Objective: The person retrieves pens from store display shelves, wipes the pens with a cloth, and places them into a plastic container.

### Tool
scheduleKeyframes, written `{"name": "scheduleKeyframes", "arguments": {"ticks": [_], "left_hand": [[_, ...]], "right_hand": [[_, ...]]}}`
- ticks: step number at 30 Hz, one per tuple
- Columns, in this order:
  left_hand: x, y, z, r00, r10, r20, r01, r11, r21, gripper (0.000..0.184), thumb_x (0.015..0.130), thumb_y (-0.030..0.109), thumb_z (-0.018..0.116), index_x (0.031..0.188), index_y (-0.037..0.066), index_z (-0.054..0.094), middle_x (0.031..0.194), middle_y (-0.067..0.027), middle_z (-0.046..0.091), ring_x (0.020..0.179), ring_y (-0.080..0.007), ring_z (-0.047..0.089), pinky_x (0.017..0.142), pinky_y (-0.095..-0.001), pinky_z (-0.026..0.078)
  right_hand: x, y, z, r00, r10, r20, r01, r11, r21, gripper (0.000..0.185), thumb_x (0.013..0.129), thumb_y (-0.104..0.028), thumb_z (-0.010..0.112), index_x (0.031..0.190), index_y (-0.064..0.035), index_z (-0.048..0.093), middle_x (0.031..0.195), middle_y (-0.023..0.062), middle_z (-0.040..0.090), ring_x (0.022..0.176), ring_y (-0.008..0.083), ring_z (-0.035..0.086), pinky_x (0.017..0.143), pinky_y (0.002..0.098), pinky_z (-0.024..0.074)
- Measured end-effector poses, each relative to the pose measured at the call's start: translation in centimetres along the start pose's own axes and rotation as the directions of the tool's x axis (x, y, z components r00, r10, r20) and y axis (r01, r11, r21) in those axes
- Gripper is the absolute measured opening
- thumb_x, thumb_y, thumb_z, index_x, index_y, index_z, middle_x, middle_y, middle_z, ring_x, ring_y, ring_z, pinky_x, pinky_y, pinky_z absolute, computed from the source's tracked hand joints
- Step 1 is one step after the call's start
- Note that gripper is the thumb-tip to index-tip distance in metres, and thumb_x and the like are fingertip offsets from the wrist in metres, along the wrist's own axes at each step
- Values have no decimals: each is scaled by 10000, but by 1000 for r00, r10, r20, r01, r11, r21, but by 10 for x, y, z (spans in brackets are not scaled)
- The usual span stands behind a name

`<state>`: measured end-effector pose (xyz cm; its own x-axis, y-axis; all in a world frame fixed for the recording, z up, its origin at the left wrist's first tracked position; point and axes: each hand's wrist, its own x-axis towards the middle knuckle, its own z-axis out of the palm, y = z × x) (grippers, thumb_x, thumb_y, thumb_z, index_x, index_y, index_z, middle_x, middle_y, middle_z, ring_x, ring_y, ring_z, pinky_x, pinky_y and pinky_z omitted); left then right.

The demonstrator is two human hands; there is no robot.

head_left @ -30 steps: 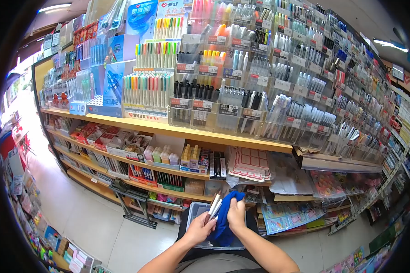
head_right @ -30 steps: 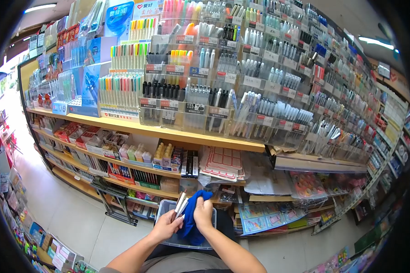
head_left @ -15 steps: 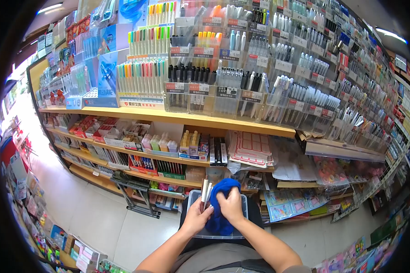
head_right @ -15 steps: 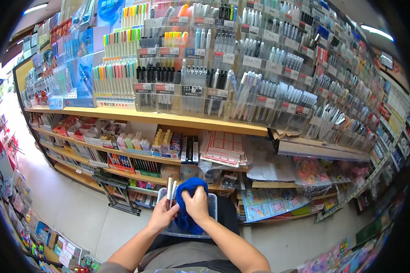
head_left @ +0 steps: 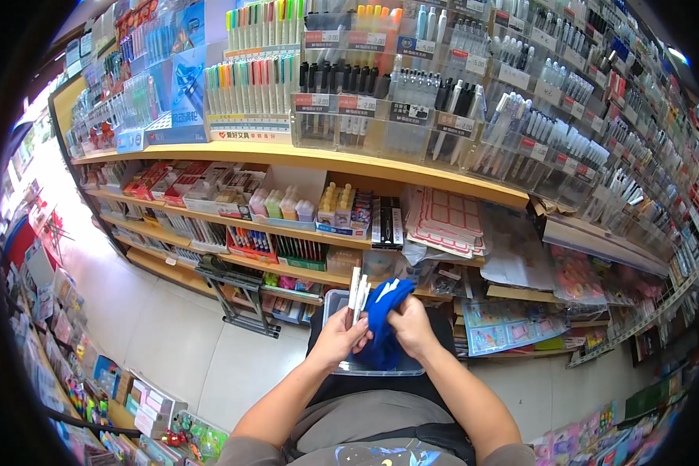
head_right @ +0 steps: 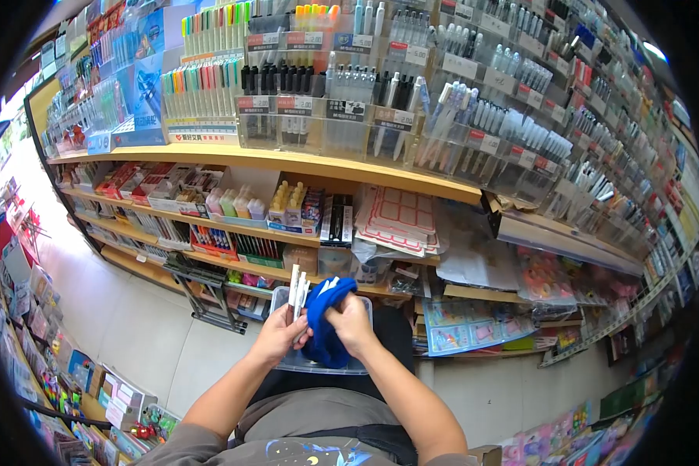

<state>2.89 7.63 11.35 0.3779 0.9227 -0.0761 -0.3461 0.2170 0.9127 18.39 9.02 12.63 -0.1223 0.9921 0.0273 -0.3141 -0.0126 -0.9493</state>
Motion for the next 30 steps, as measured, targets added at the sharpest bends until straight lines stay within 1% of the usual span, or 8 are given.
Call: {"name": "scheduleKeyframes", "arguments": {"ticks": [2, 5, 10, 12, 15, 22, 26, 30], "left_hand": [[1, -2, 0, 1000, 15, -16, -14, 1000, 20, 147, 876, 148, 523, 968, 44, 477, 694, -25, 535, 533, -70, 454, 452, -189, 345], [0, 2, -1, 1000, 6, -9, -5, 999, 54, 152, 879, 154, 518, 975, 45, 473, 694, -25, 535, 536, -71, 457, 458, -189, 350], [0, 6, -7, 999, -26, 26, 25, 999, 35, 160, 880, 158, 515, 985, 47, 468, 694, -28, 535, 536, -73, 460, 460, -188, 353], [0, 8, -10, 995, -69, 73, 72, 997, -41, 164, 876, 163, 523, 979, 51, 463, 698, -40, 535, 535, -77, 460, 453, -190, 350], [-1, 11, -16, 978, -132, 163, 159, 974, -163, 167, 872, 171, 533, 960, 54, 453, 703, -62, 534, 533, -84, 464, 439, -195, 345], [-1, 4, -15, 997, -66, 50, 61, 993, 96, 119, 869, 136, 531, 934, 60, 465, 708, -31, 528, 550, -76, 469, 458, -192, 367], [1, -1, -10, 1000, 9, -4, -8, 975, 224, 83, 864, 97, 524, 923, 65, 477, 701, -9, 520, 563, -68, 471, 455, -184, 371], [1, 0, -11, 1000, -22, -14, 24, 992, 125, 86, 865, 85, 518, 933, 52, 478, 697, -22, 530, 556, -74, 478, 452, -190, 381]], "right_hand": [[1, 9, 0, 998, -63, 0, 63, 997, -41, 72, 826, -40, 565, 890, -7, 557, 852, 44, 607, 719, 116, 573, 664, 252, 461], [-4, -12, 6, 996, 32, -88, -36, 998, -47, 65, 819, -31, 565, 878, -5, 571, 838, 41, 608, 741, 104, 565, 695, 241, 445], [9, 4, -1, 977, -100, -187, 128, 981, 146, 123, 806, -5, 542, 921, -14, 583, 873, 41, 611, 792, 117, 576, 731, 237, 446], [9, 3, 0, 980, -20, -197, 77, 956, 283, 140, 808, -6, 531, 938, -15, 581, 887, 47, 609, 799, 123, 579, 735, 239, 449], [11, 1, 2, 984, -64, -167, 108, 957, 271, 158, 810, -4, 519, 957, -12, 575, 893, 52, 608, 807, 130, 581, 734, 242, 455], [12, 4, 16, 983, -43, -180, 77, 980, 183, 63, 816, -43, 541, 861, -20, 578, 814, 17, 587, 716, 84, 530, 665, 225, 421], [9, 12, 20, 966, 27, -256, 54, 952, 302, 83, 852, -79, 498, 864, -36, 568, 770, 17, 583, 666, 79, 537, 604, 219, 430], [4, 10, 19, 980, 69, -187, -13, 958, 287, 95, 865, -88, 482, 852, -36, 560, 745, 34, 581, 614, 103, 548, 563, 233, 450]]}}
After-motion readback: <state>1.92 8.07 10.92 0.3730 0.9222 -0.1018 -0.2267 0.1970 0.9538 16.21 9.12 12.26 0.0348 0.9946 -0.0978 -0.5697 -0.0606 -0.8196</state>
